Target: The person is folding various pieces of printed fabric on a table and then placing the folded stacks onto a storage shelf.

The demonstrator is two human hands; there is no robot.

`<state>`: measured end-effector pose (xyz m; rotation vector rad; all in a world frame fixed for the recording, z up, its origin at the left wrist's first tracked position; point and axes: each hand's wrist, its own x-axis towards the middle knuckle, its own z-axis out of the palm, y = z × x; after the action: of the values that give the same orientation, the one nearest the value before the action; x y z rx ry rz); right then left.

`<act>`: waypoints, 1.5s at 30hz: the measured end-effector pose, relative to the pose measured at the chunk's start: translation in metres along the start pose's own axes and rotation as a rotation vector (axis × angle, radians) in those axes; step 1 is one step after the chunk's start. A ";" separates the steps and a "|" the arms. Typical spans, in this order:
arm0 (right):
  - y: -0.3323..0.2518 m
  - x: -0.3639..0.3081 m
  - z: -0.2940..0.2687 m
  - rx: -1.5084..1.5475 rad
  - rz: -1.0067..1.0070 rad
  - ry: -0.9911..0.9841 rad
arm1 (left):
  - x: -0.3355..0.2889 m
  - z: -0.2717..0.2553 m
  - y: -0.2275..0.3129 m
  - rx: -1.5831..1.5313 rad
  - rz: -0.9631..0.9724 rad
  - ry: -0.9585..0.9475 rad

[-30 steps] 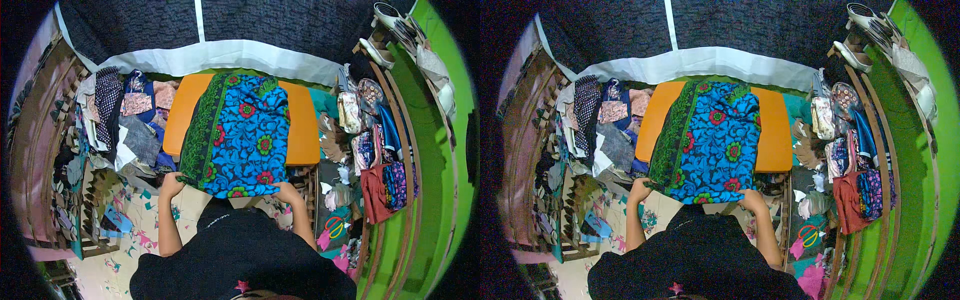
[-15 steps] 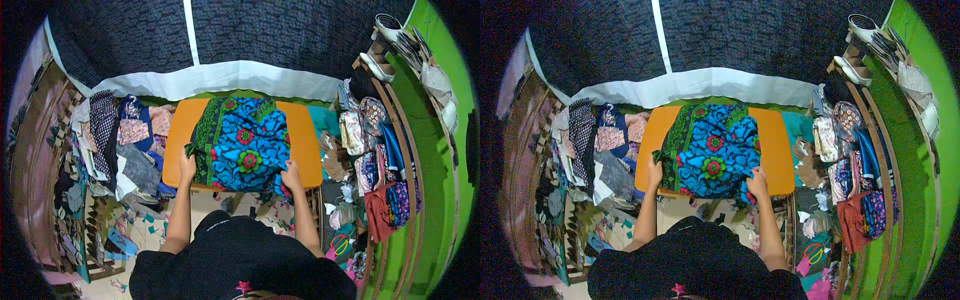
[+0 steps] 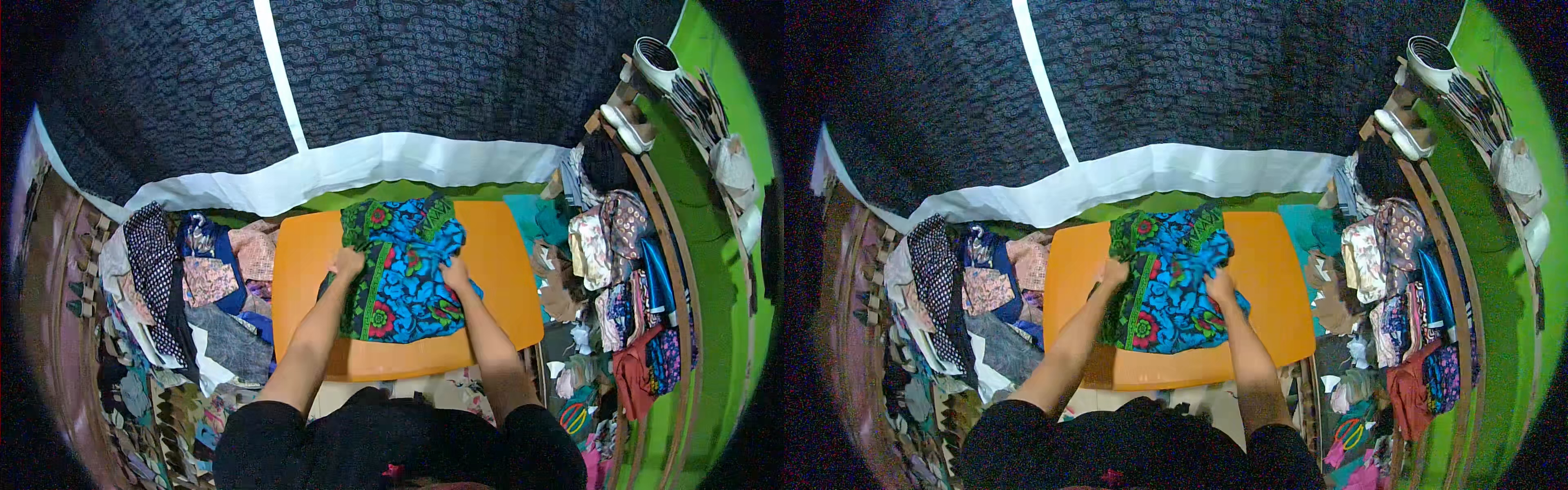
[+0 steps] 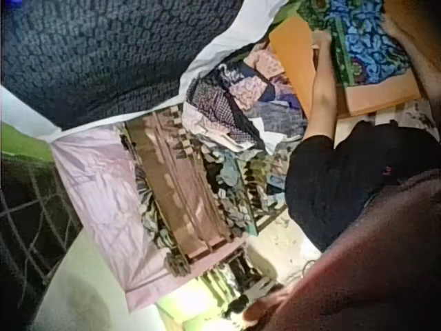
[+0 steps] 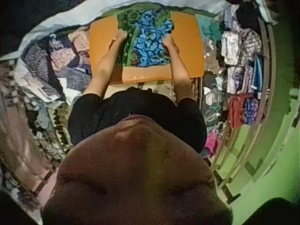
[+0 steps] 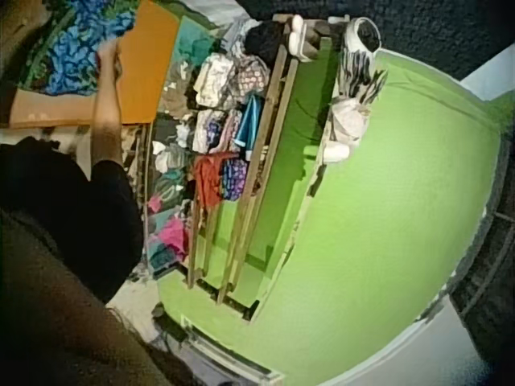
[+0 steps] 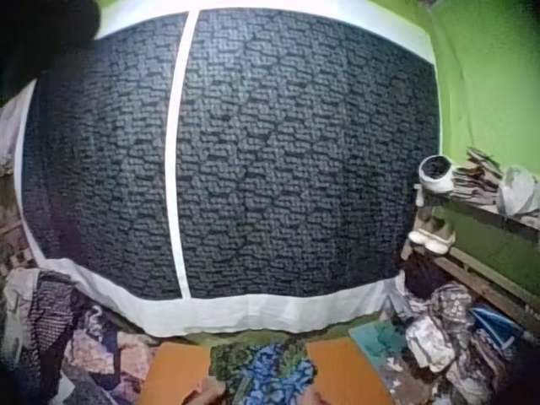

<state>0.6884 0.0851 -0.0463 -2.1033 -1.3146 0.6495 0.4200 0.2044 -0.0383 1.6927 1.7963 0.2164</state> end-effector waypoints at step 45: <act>-0.016 -0.272 -0.189 -0.198 -0.288 -0.410 | -0.379 -0.084 -0.065 -0.048 0.611 0.411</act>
<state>0.6946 -0.1962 0.1282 -1.9344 -1.9347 0.8847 0.3017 -0.1350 0.1212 2.2412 1.4594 0.9168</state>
